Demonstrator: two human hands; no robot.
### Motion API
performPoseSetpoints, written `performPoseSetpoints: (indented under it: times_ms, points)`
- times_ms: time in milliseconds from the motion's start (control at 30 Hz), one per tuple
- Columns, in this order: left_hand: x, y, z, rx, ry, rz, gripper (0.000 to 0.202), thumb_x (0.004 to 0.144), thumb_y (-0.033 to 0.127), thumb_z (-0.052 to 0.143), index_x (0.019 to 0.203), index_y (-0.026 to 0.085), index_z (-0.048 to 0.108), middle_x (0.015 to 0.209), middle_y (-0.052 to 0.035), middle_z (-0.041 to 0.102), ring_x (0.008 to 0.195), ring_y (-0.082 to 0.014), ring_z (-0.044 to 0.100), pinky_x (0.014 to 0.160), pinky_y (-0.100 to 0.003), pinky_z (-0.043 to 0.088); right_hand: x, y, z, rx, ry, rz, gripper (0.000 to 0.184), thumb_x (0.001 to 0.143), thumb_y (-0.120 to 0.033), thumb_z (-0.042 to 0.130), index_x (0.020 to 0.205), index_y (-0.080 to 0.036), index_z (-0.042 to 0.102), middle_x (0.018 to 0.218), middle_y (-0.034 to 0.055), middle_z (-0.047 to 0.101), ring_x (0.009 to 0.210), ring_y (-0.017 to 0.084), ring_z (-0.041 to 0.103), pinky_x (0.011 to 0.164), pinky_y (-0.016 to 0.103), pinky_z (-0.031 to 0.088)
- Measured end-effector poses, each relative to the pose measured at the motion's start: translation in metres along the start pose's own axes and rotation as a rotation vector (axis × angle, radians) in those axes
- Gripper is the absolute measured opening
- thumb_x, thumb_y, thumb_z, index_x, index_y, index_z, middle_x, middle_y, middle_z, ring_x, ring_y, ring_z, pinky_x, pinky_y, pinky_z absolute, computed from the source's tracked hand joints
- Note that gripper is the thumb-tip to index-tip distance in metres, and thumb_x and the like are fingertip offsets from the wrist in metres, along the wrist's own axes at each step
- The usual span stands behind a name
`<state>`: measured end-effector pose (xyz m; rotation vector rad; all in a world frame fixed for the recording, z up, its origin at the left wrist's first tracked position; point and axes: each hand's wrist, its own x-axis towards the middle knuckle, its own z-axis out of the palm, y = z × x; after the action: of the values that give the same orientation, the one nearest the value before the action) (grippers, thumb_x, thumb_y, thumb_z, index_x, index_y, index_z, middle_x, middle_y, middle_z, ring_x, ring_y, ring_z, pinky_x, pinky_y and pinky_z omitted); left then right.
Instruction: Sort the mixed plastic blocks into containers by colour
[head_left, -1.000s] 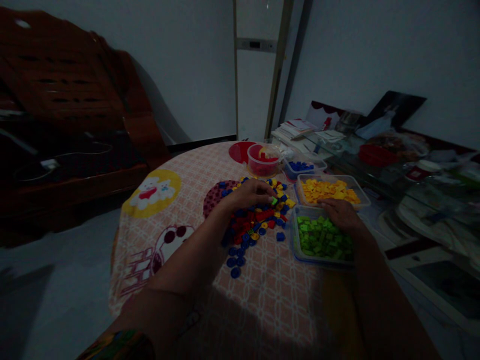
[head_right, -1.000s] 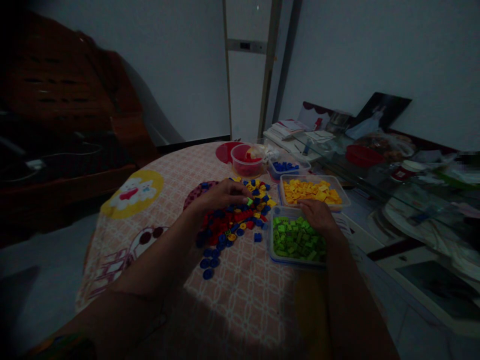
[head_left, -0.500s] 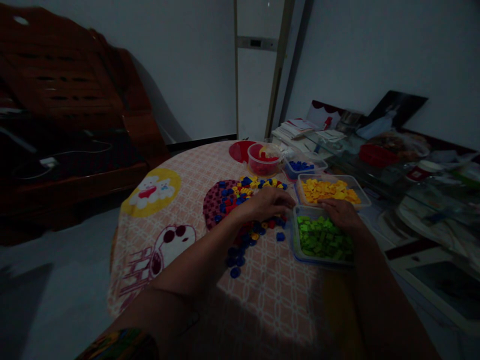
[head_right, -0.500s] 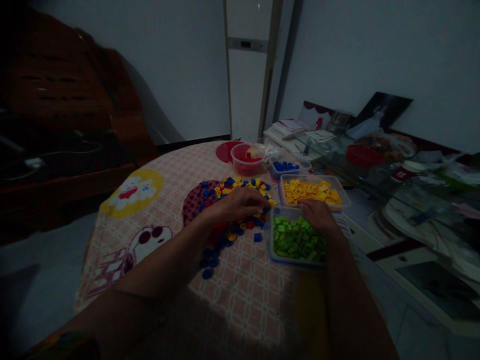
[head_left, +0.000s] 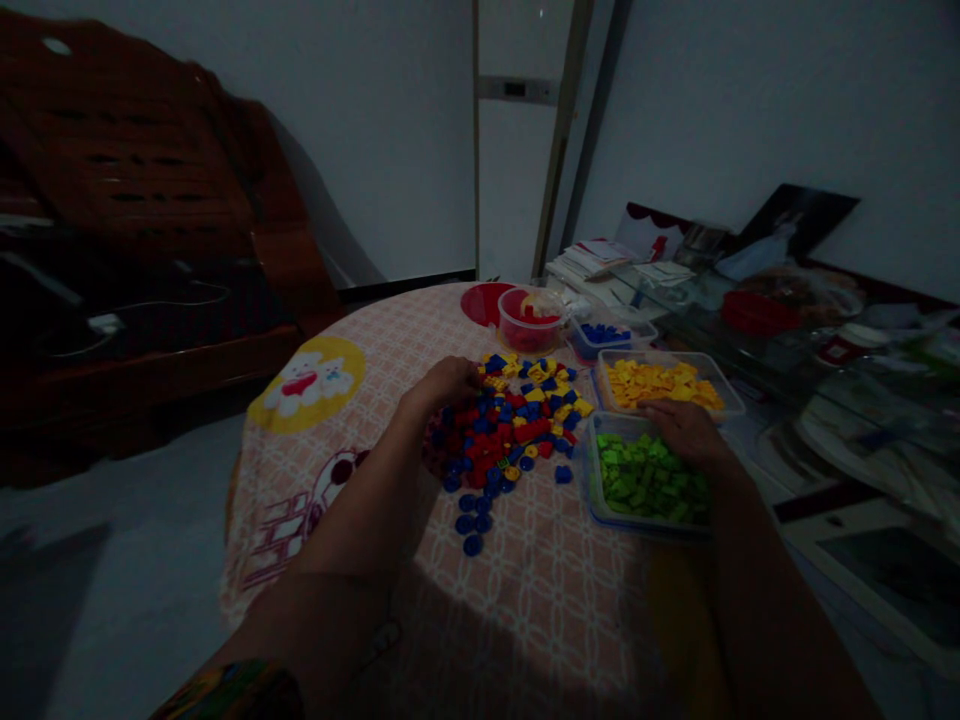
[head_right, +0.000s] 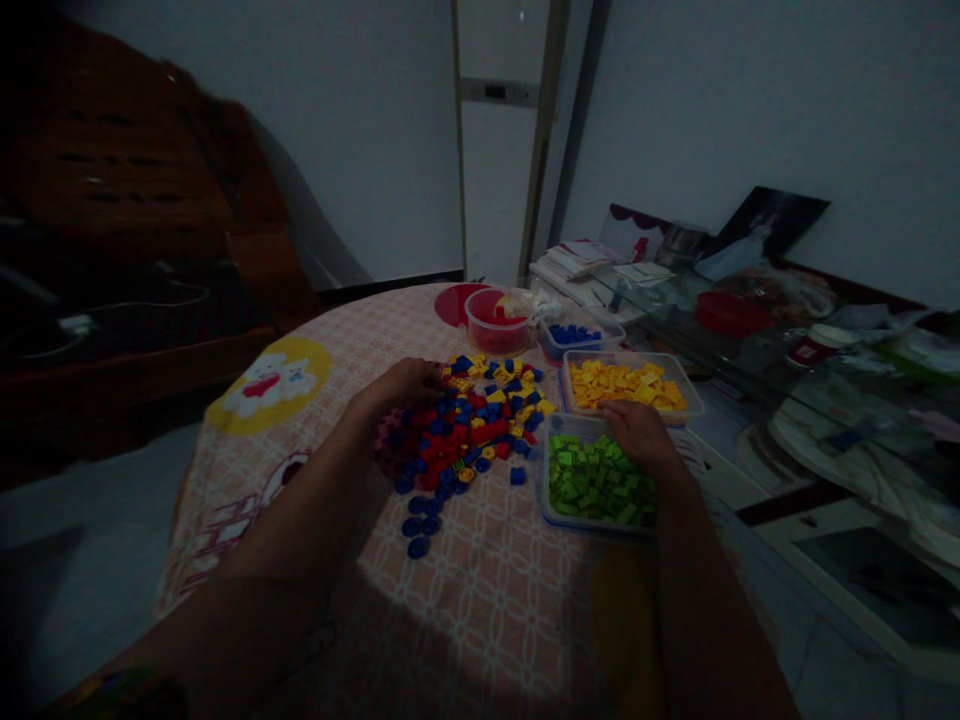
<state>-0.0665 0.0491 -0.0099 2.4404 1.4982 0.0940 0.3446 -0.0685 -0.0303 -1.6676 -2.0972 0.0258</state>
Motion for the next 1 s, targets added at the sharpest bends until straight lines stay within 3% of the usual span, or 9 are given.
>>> performPoseSetpoints:
  times_ms: [167, 333, 567, 733, 1000]
  points:
    - [0.007, 0.004, 0.011, -0.053, 0.000, 0.003, 0.032, 0.080, 0.020, 0.065, 0.107, 0.025, 0.081, 0.104, -0.0015, 0.080, 0.091, -0.0177, 0.071, 0.080, -0.020, 0.049, 0.000, -0.002, 0.000, 0.045, -0.015, 0.055, 0.040, 0.093, -0.039, 0.044, 0.102, -0.022, 0.080, 0.109, 0.0125, 0.079, 0.105, 0.029, 0.073, 0.096, 0.044, 0.057]
    - [0.005, 0.004, 0.010, -0.116, 0.036, -0.013, 0.021, 0.077, 0.020, 0.066, 0.091, 0.021, 0.082, 0.086, -0.0008, 0.079, 0.078, -0.0160, 0.070, 0.071, -0.020, 0.049, 0.002, -0.004, -0.003, 0.046, -0.048, 0.080, 0.043, 0.091, -0.039, 0.043, 0.102, -0.020, 0.080, 0.111, 0.0145, 0.078, 0.107, 0.031, 0.073, 0.098, 0.045, 0.056]
    - [0.001, 0.010, 0.002, -0.334, 0.243, -0.007, 0.014, 0.074, 0.025, 0.071, 0.082, 0.015, 0.077, 0.073, -0.0021, 0.075, 0.067, -0.0150, 0.066, 0.061, -0.021, 0.045, 0.000, -0.005, -0.002, 0.032, -0.032, 0.068, 0.040, 0.093, -0.037, 0.045, 0.102, -0.020, 0.080, 0.111, 0.0132, 0.078, 0.106, 0.030, 0.073, 0.097, 0.045, 0.056]
    - [-0.001, 0.038, -0.003, -0.502, 0.290, 0.148, 0.014, 0.077, 0.022, 0.069, 0.086, 0.013, 0.075, 0.073, -0.0023, 0.074, 0.068, -0.0140, 0.065, 0.063, -0.021, 0.046, 0.000, -0.009, -0.004, 0.025, -0.034, 0.098, 0.041, 0.092, -0.034, 0.045, 0.104, -0.018, 0.080, 0.111, 0.0122, 0.078, 0.109, 0.030, 0.072, 0.099, 0.043, 0.055]
    - [-0.015, 0.112, 0.011, -0.721, 0.192, 0.477, 0.015, 0.083, 0.017, 0.067, 0.094, 0.011, 0.076, 0.079, -0.0040, 0.074, 0.071, -0.0137, 0.067, 0.067, -0.021, 0.048, 0.001, -0.010, -0.007, 0.046, -0.061, 0.099, 0.044, 0.092, -0.037, 0.043, 0.104, -0.017, 0.080, 0.113, 0.0143, 0.078, 0.108, 0.032, 0.072, 0.099, 0.046, 0.056]
